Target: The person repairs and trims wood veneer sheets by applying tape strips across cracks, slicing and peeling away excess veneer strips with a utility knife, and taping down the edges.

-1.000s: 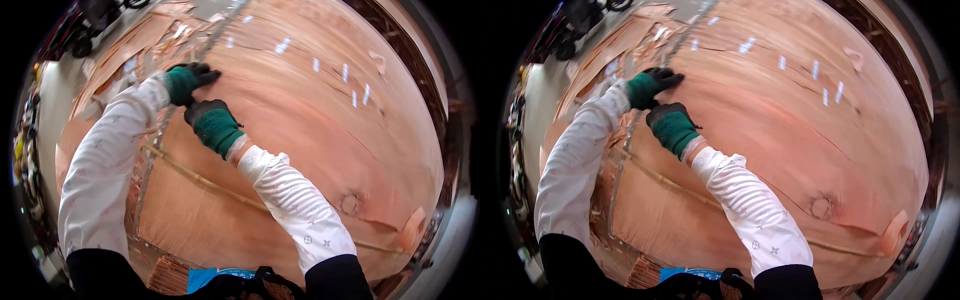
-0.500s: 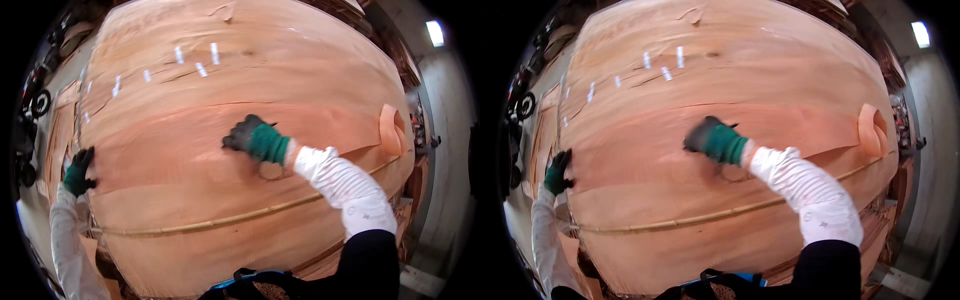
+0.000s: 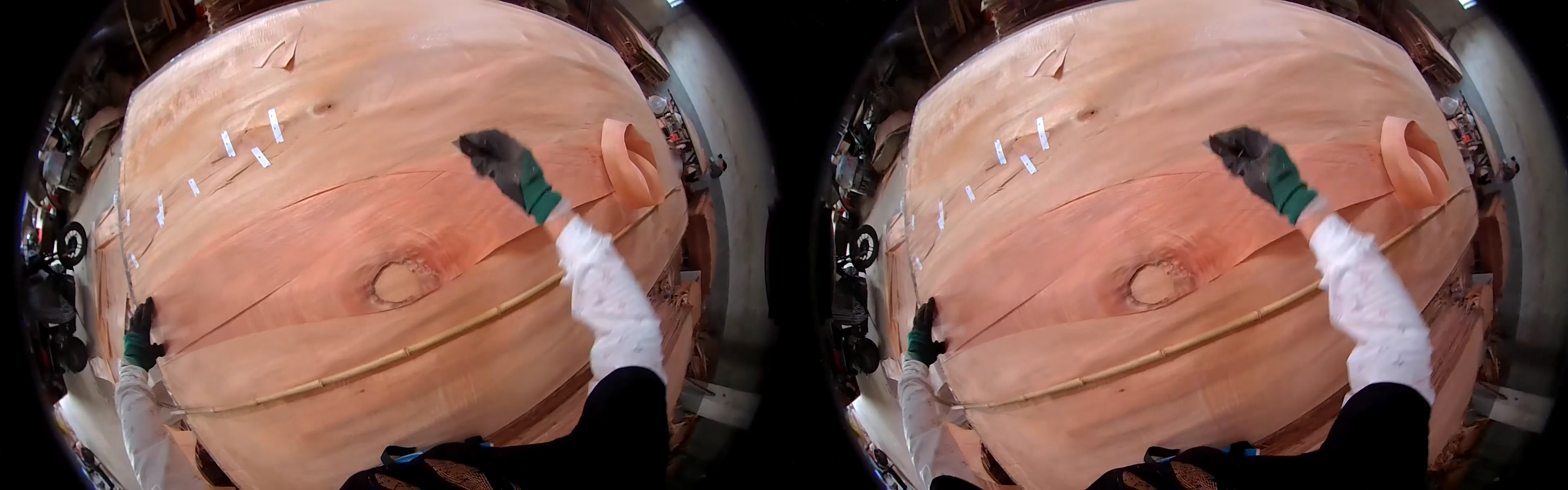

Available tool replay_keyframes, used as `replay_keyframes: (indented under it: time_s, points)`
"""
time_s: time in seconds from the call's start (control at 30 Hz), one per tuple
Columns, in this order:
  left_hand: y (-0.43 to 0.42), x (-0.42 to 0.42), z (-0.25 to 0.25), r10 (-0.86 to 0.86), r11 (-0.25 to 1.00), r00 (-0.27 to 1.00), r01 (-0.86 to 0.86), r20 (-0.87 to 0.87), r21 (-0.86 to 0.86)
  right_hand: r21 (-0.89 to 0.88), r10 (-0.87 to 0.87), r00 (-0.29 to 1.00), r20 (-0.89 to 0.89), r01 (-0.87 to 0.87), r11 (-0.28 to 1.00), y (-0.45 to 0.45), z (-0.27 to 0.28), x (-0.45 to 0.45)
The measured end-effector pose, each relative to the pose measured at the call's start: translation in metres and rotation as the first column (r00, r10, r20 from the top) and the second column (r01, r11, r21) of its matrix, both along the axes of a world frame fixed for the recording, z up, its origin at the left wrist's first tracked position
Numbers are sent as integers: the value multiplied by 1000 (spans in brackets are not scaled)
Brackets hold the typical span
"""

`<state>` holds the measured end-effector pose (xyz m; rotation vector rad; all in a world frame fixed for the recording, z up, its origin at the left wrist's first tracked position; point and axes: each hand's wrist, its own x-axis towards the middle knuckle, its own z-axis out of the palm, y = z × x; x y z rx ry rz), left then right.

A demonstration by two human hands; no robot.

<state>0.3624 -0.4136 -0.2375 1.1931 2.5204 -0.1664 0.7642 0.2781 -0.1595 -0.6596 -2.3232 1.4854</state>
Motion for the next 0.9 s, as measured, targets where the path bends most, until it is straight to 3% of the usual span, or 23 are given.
replay_keyframes:
  time_s: [0.03, 0.07, 0.1, 0.13, 0.17, 0.23, 0.27, 0.3, 0.37, 0.4, 0.43, 0.47, 0.5, 0.57, 0.6, 0.67, 0.77, 0.87, 0.9]
  points:
    - [3, 2, 2, 36, 998, 998, -38, 45, 51, -334, -13, 992, -129, -31, 942, -16, -11, 13]
    - [5, 6, 3, 68, 992, 993, -77, 94, 99, -518, -35, 999, 12, 36, 855, -27, -15, 26]
    - [2, 7, -1, -37, 984, 999, 32, 27, 175, -338, -71, 921, 383, 211, 917, -39, 0, 34]
    - [-3, 6, -5, -3, 987, 999, -5, 50, 158, -317, -146, 932, 333, 256, 913, -28, -12, 62]
    - [-5, 9, -6, 19, 977, 997, -33, 73, 209, -49, -209, 870, 447, 257, 965, 0, -14, 93]
    - [-14, 11, -13, 43, 948, 991, -81, 129, 309, 450, -423, 646, 635, 137, 883, 53, -16, 155]
    - [-22, 4, -24, 11, 952, 998, -30, 63, 305, 279, -539, 684, 491, 463, 842, 67, -16, 186]
    - [-25, -4, -30, -31, 962, 999, 18, 43, 274, 52, -686, 662, 303, 707, 705, 80, -16, 217]
    - [-22, 4, -20, -81, 949, 997, 82, -15, 305, 56, -684, 723, 102, 682, 729, 16, 40, 160]
    - [-19, 9, -14, -85, 942, 996, 92, -35, 322, 25, -619, 775, 127, 621, 783, -24, 63, 119]
    - [-19, 11, -10, -64, 936, 998, 60, 0, 346, 72, -415, 897, 152, 408, 910, -43, 57, 96]
    - [-12, 19, -2, -16, 959, 1000, 20, -18, 283, 4, -253, 960, 119, 255, 967, -71, 49, 67]
    - [-12, 16, -7, -47, 954, 998, 58, -44, 295, -140, -67, 997, 40, 72, 987, -112, 34, 31]
    - [-10, 19, -6, 20, 967, 1000, -24, 16, 254, -336, 235, 965, -119, -262, 905, -191, -3, -34]
    - [-5, 22, 2, 59, 977, 998, -65, 39, 201, -74, 340, 928, -153, -353, 933, -230, -23, -65]
    - [-4, 23, -7, 133, 960, 988, -147, 73, 238, 292, 503, 864, -9, -479, 828, -280, -29, -121]
    - [-6, 24, -2, 124, 966, 990, -137, 68, 220, 626, 522, 807, 275, -562, 540, -332, -38, -179]
    - [-8, 24, 14, 96, 975, 990, -115, 106, 192, 581, 347, 777, 525, -625, 521, -373, -28, -198]
    - [-8, 21, 15, 73, 980, 991, -92, 109, 176, 574, 322, 804, 499, -585, 573, -376, -29, -198]
